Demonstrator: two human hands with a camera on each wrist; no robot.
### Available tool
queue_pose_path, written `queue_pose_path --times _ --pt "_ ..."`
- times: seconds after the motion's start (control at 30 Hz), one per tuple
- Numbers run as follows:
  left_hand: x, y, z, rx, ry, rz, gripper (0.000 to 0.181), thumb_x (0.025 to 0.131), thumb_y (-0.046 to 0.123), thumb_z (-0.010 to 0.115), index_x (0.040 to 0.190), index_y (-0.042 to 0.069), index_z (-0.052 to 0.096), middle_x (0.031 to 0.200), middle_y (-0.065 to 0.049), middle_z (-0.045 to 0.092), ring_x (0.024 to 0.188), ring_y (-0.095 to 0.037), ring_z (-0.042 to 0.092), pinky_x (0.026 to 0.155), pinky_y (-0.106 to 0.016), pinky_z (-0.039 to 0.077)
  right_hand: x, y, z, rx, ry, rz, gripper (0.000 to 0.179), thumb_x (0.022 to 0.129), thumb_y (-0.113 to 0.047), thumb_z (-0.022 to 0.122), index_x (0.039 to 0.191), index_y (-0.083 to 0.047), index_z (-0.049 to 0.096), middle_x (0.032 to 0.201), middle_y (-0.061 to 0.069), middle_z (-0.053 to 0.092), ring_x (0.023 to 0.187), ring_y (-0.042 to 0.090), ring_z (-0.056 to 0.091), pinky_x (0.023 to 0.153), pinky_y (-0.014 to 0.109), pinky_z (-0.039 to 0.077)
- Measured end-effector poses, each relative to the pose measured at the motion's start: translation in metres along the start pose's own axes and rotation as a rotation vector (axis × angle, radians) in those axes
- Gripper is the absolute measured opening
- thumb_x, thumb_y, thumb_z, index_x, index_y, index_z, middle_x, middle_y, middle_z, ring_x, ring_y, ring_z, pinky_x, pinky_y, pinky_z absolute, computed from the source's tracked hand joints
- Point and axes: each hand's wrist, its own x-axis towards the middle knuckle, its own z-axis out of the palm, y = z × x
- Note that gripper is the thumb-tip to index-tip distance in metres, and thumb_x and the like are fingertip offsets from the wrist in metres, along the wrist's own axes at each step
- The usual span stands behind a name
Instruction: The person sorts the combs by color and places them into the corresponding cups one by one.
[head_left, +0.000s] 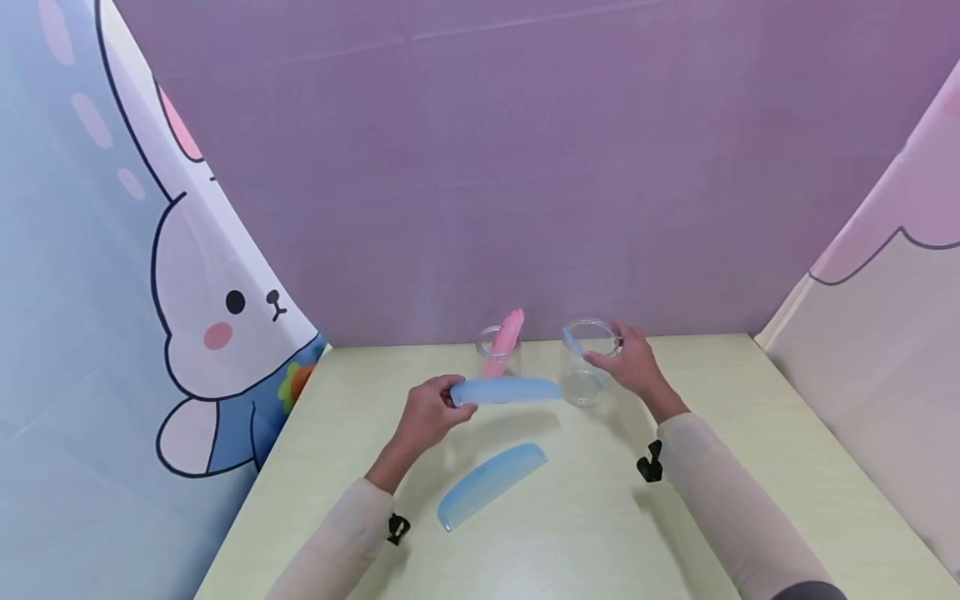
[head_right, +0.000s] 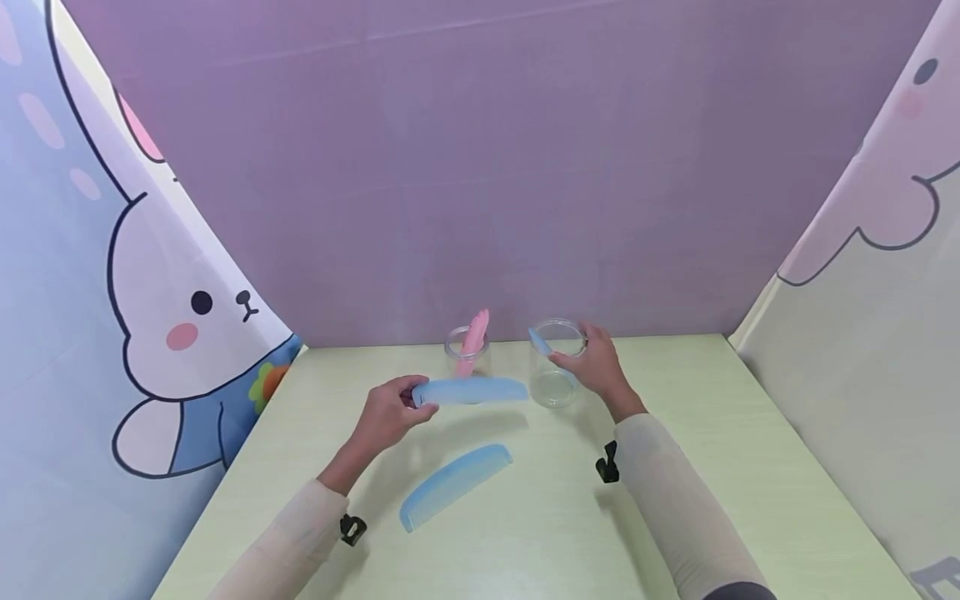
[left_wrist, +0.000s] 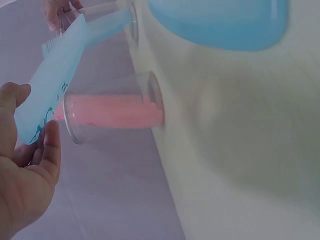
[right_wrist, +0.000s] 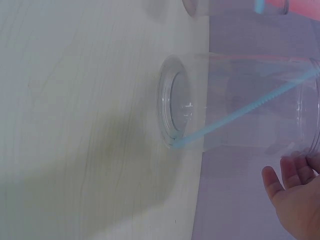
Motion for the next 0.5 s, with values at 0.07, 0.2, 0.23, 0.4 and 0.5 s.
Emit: queue_pose_path --times 0.07,0.2,0.23,0.4,0.5 --pt "0.003 0.004 0.001 -0.006 0.01 -0.002 0.045 0.08 0.024 0.086 0.115 0.0 0.073 0.093 -0.01 0.074 0.075 -0.012 0.062 0.067 -0.024 0.054 0.0 0.0 0.0 0.002 -0.004 0.003 0.07 0.089 -0.035 0.079 0.14 0.001 0.049 0.126 0.026 0.052 0.109 0.036 0.051 0.086 0.049 0.047" --pt "0.008 0.011 0.002 -0.034 0.05 -0.006 0.045 0.078 0.022 0.087 0.114 -0.001 0.073 0.095 -0.013 0.075 0.076 -0.015 0.065 0.069 -0.027 0.056 -0.001 -0.002 -0.001 0.005 -0.008 0.008 0.069 0.089 -0.034 0.079 0.14 0.0 0.048 0.126 0.025 0.052 0.109 0.036 0.051 0.087 0.05 0.048" --pt "0.009 0.012 0.002 -0.042 0.059 -0.009 0.045 0.078 0.021 0.087 0.114 -0.002 0.073 0.095 -0.014 0.075 0.076 -0.015 0.065 0.07 -0.028 0.057 -0.002 -0.002 -0.001 0.006 -0.009 0.009 0.069 0.089 -0.034 0.079 0.14 0.001 0.048 0.126 0.026 0.052 0.11 0.037 0.051 0.088 0.05 0.047" --pt "0.016 0.018 0.001 -0.072 0.097 -0.024 0.045 0.078 0.019 0.087 0.115 -0.002 0.072 0.095 -0.015 0.075 0.077 -0.018 0.066 0.072 -0.033 0.059 -0.003 -0.004 -0.002 0.006 -0.01 0.013 0.071 0.088 -0.036 0.079 0.14 0.002 0.048 0.128 0.027 0.051 0.111 0.038 0.051 0.089 0.052 0.048" --pt "0.02 0.021 0.0 -0.095 0.114 -0.039 0.045 0.079 0.018 0.087 0.116 -0.003 0.072 0.097 -0.016 0.074 0.078 -0.02 0.066 0.073 -0.036 0.061 -0.002 -0.004 -0.002 0.005 -0.008 0.007 0.071 0.088 -0.037 0.079 0.14 0.001 0.049 0.128 0.027 0.051 0.111 0.038 0.051 0.088 0.052 0.048"
